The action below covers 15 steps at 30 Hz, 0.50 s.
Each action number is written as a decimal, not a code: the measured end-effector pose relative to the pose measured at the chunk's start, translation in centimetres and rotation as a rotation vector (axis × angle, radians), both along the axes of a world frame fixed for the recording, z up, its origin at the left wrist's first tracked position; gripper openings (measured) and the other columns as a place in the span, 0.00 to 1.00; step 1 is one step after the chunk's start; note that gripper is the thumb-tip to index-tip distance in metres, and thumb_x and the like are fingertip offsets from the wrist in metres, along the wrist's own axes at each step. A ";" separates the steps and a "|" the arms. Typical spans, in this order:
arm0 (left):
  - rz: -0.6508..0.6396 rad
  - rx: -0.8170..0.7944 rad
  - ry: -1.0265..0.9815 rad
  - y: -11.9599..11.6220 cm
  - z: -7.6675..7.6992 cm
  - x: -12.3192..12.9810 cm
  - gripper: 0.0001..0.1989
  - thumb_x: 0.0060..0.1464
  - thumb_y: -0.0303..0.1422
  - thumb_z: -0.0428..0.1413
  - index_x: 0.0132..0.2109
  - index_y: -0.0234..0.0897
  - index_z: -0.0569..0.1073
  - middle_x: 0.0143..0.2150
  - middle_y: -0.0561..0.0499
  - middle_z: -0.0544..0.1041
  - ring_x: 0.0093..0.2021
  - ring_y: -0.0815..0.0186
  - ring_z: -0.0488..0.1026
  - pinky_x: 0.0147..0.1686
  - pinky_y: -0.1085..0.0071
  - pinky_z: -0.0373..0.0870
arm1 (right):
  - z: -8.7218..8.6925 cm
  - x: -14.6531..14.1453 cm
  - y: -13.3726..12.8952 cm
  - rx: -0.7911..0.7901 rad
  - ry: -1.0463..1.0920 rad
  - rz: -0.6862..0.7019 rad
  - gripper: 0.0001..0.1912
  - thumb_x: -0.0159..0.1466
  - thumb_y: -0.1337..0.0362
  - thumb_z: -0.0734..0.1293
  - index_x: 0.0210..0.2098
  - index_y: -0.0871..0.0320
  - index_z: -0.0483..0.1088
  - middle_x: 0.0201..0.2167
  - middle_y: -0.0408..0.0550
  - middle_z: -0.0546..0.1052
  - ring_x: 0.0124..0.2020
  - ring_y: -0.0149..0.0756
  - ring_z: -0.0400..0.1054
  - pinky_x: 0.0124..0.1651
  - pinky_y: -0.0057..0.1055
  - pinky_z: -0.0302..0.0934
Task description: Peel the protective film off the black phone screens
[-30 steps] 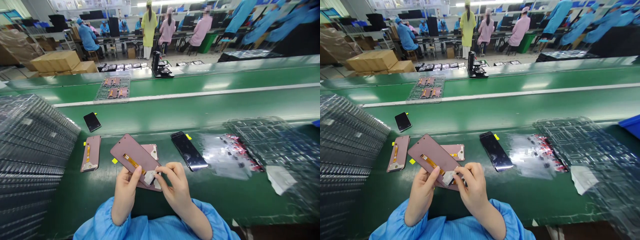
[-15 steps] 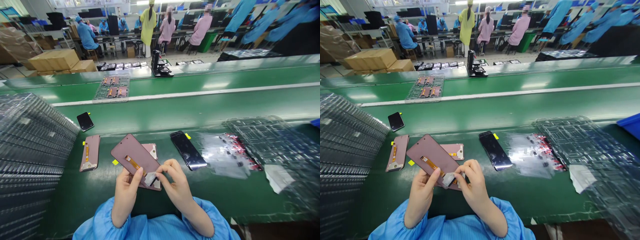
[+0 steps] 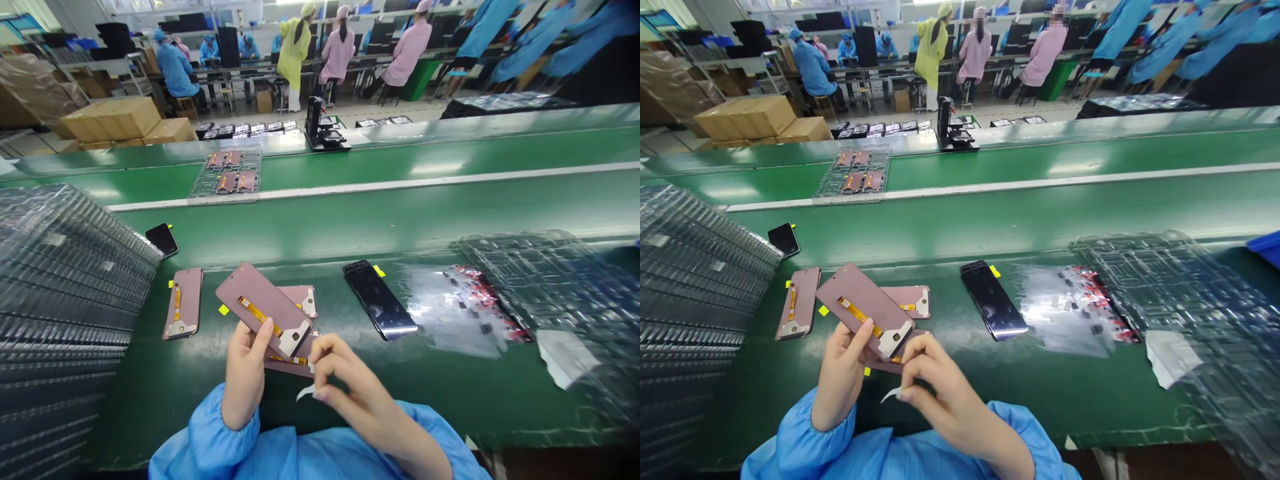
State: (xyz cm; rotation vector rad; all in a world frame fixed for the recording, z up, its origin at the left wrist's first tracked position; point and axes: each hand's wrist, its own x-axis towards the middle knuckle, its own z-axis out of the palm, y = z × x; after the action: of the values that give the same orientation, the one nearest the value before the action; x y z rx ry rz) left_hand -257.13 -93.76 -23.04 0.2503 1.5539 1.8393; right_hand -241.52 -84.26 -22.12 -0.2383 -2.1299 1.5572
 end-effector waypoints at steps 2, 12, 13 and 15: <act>-0.020 0.017 -0.084 0.0 0.4 -0.4 0.18 0.50 0.42 0.65 0.44 0.36 0.73 0.38 0.50 0.81 0.33 0.65 0.78 0.32 0.71 0.77 | -0.5 0.6 0.9 -0.099 0.022 -0.048 0.12 0.70 0.58 0.62 0.31 0.55 0.66 0.35 0.48 0.71 0.37 0.37 0.68 0.41 0.34 0.67; -0.126 -0.001 -0.171 -0.4 0.9 -0.7 0.20 0.53 0.43 0.63 0.48 0.35 0.73 0.37 0.48 0.82 0.23 0.69 0.75 0.21 0.74 0.72 | -1.5 2.0 3.1 -0.254 0.021 -0.289 0.12 0.65 0.56 0.68 0.29 0.56 0.68 0.26 0.46 0.74 0.28 0.34 0.69 0.31 0.28 0.65; -0.164 -0.016 -0.148 -0.6 0.9 -1.2 0.21 0.53 0.43 0.63 0.49 0.35 0.73 0.35 0.49 0.82 0.21 0.69 0.73 0.19 0.74 0.71 | -1.6 2.1 3.1 -0.262 0.014 -0.326 0.11 0.65 0.56 0.68 0.31 0.55 0.69 0.26 0.45 0.74 0.28 0.34 0.69 0.31 0.28 0.66; -0.229 -0.036 -0.080 -1.1 1.0 -2.8 0.25 0.53 0.43 0.63 0.54 0.36 0.72 0.34 0.49 0.82 0.22 0.69 0.74 0.21 0.74 0.72 | -1.9 2.4 3.0 -0.292 -0.002 -0.423 0.10 0.63 0.56 0.70 0.38 0.54 0.68 0.27 0.44 0.74 0.28 0.33 0.70 0.31 0.27 0.66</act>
State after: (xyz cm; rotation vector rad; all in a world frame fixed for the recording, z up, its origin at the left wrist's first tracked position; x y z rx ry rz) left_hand -259.98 -94.88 -22.09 0.3198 1.4393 1.6227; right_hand -239.13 -81.23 -24.02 -0.7366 -1.7002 1.5940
